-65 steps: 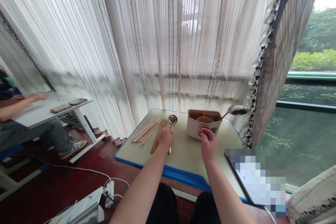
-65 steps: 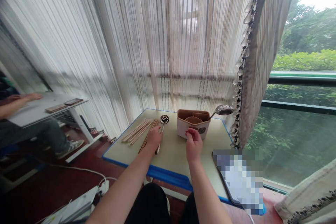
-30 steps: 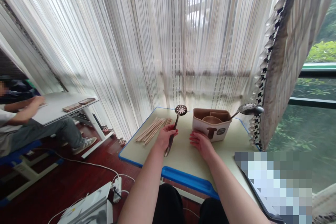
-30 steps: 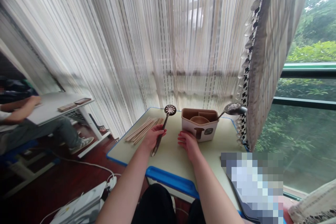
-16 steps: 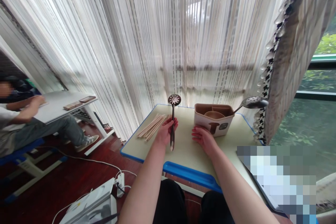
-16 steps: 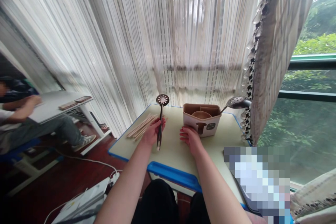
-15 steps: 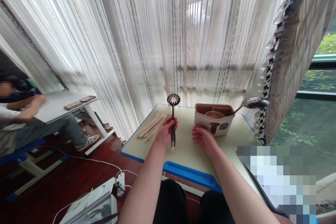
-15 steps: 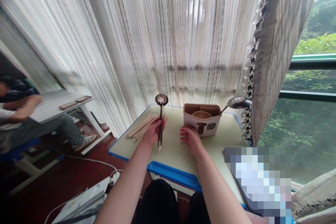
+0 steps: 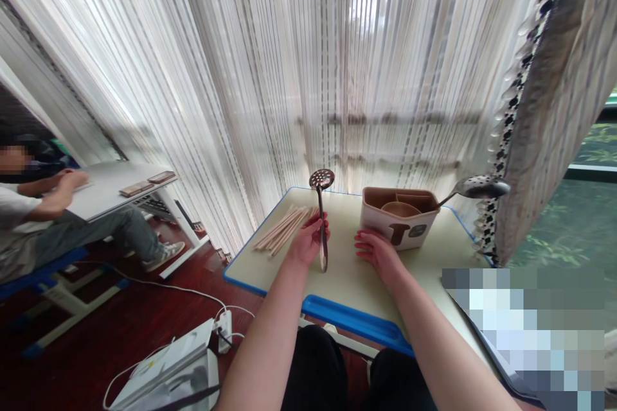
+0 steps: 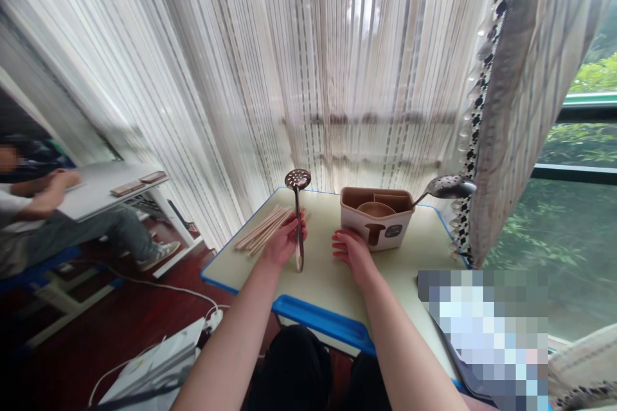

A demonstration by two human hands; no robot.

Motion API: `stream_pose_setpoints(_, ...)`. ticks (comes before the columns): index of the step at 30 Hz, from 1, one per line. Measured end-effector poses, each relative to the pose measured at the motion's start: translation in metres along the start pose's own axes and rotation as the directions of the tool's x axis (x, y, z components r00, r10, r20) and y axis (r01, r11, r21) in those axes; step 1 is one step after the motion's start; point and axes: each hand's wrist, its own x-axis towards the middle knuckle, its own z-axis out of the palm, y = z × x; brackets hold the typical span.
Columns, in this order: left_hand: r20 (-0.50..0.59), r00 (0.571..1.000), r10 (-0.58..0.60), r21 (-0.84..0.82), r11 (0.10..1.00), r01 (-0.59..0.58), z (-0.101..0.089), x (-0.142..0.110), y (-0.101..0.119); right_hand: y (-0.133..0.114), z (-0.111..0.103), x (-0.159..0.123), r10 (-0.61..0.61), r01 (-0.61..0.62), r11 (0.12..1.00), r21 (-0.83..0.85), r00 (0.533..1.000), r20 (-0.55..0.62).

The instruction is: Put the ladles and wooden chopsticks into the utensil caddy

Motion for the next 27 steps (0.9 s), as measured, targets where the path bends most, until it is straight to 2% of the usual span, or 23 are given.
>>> stream_pose_setpoints(8,-0.013,0.999,-0.03,0.053,0.998,0.031,0.005,-0.003,-0.002,-0.007,0.005,-0.008,-0.005,0.004,0.999,-0.048,1.0,-0.007)
stream_pose_setpoints(13,-0.02,0.999,-0.033,0.066,0.997,0.034,0.007,-0.003,-0.006,-0.014,0.017,-0.014,-0.192,0.188,0.97,-0.155,0.981,-0.007)
stream_pose_setpoints(16,0.015,0.998,-0.055,0.059,0.997,0.054,0.008,-0.002,-0.007,-0.024,0.031,-0.009,-0.359,0.35,0.918,-0.188,0.933,-0.014)
stream_pose_setpoints(20,0.021,0.997,-0.077,0.052,0.996,0.076,0.008,-0.003,-0.007,-0.052,0.059,0.001,-0.6,0.564,0.778,-0.275,0.798,-0.061)
stream_pose_setpoints(22,0.031,0.996,-0.083,0.05,0.995,0.081,0.008,-0.003,-0.007,-0.066,0.075,0.006,-0.657,0.607,0.726,-0.324,0.752,-0.062)
stream_pose_setpoints(27,0.083,0.988,-0.128,0.081,0.989,0.122,0.007,-0.006,-0.007,-0.085,0.098,0.015,-0.708,0.649,0.629,-0.427,0.706,0.03)
